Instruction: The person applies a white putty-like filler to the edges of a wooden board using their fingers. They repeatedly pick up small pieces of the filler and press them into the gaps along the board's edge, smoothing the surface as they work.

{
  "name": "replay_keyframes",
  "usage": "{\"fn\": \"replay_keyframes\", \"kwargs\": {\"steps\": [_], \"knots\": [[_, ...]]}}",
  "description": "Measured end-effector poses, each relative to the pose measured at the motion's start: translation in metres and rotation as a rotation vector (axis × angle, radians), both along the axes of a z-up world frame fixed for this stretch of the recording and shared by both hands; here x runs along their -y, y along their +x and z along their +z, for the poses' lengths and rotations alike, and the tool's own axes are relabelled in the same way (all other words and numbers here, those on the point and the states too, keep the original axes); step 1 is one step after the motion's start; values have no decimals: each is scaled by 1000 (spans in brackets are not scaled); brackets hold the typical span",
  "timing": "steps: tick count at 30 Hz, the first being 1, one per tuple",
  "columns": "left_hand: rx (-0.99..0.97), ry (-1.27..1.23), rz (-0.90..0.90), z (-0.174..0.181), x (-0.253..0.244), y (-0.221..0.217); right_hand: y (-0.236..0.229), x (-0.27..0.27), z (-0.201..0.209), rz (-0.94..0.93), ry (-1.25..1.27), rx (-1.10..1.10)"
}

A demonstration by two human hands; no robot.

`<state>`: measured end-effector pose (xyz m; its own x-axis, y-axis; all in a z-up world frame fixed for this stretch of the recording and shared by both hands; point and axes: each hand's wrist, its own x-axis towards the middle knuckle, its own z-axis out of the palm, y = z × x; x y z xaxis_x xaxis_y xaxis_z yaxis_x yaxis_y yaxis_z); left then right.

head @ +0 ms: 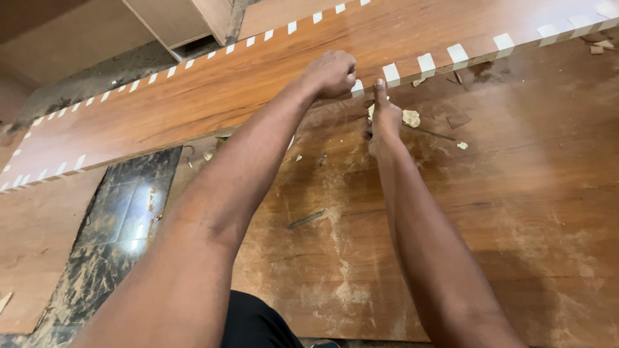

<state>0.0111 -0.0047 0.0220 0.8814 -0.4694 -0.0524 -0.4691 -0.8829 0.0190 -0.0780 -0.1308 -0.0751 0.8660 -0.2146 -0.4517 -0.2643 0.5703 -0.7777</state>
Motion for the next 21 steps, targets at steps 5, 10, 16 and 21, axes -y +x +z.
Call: {"fn": "replay_keyframes", "kwargs": {"steps": [5,10,16,21], "knots": [[40,-322,-67,1,-6,-9,0,-1,4,-6,-37,-58],[210,-339,-149,-9,-9,-18,-1,-5,6,-26,-16,-53],[284,-133,-97,-27,6,-10,-10,-3,11,14,-29,2],[317,-86,-132,-27,12,1,-18,-4,13,21,47,88]]}}
